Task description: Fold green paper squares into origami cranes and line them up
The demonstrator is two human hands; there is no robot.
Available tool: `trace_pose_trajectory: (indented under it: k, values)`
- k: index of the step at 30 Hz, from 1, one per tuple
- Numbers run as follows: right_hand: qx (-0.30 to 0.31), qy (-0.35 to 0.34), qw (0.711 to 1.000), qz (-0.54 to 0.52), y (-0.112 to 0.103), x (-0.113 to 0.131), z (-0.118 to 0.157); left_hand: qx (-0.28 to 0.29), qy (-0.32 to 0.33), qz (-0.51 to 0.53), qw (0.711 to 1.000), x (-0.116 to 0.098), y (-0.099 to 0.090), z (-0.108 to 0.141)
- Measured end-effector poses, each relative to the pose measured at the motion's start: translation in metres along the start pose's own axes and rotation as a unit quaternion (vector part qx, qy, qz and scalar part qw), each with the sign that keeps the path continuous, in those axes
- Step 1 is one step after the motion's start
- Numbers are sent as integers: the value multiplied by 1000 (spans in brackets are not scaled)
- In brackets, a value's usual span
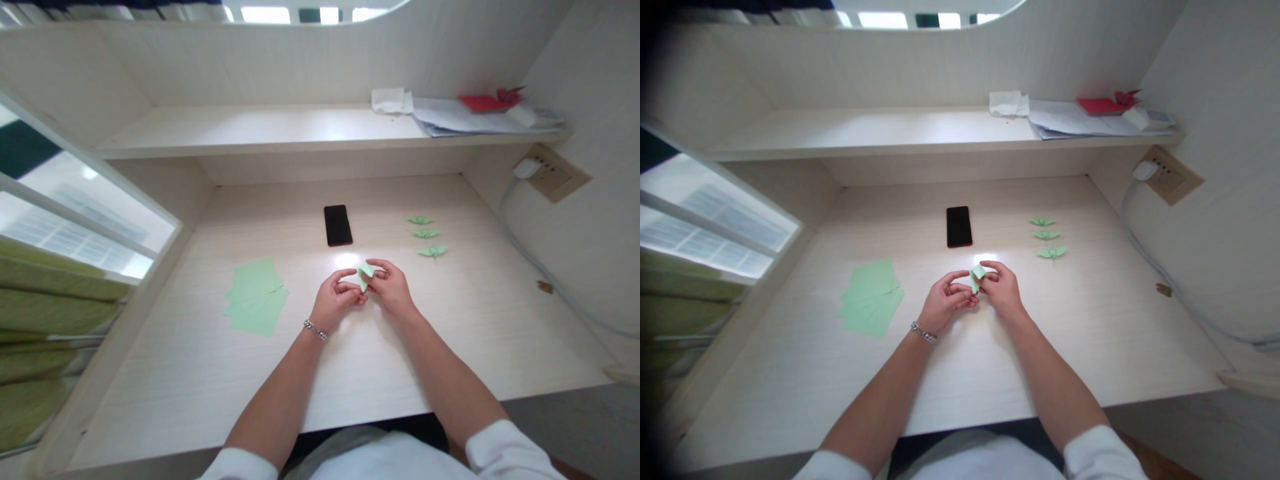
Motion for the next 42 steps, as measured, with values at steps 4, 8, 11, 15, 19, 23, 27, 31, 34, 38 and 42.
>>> trace_pose_trajectory:
  k: [4, 8, 11, 15, 19, 23, 27, 31, 34, 38, 42]
  values:
    - [-15, -16, 1000, 21, -3, 1, -1, -14, -12, -21, 1000, 3, -2, 0]
    - [-30, -30, 998, 35, -4, 2, -1, -4, -6, -97, 995, 6, -1, -1]
    - [-29, -44, 997, 49, -2, 5, 0, -8, 6, -151, 989, 8, -1, -1]
    - [-27, -65, 995, 76, 0, 10, 2, -13, 0, -169, 985, 10, -2, -3]
    - [-33, -77, 991, 105, 0, 14, 3, -13, -10, -155, 988, 10, -2, -3]
    - [-36, -77, 990, 109, 0, 14, 4, -11, -29, -111, 993, 10, -1, -2]
    - [-37, -70, 993, 85, -2, 11, 2, -10, -45, -63, 997, 12, 0, -1]
    - [-39, -62, 996, 56, -5, 7, 1, -2, -56, -26, 998, 12, 2, 0]
    - [-41, -57, 997, 44, -6, 5, 0, 0, -68, -11, 998, 12, 2, 1]
    - [-36, -52, 997, 43, -4, 3, 0, -1, -76, -14, 997, 14, 1, 0]
    - [-34, -49, 997, 44, -3, 3, 0, -8, -68, -39, 997, 15, 0, -2]
Point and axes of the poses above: each hand's wrist, its own z-axis away from the middle knuckle, its own y-axis out of the palm, x = y × z, the point moved 7 cm from there along -z, towards the middle knuckle, and after that the axes turned 8 degrees about x, right-handed, at the moved point
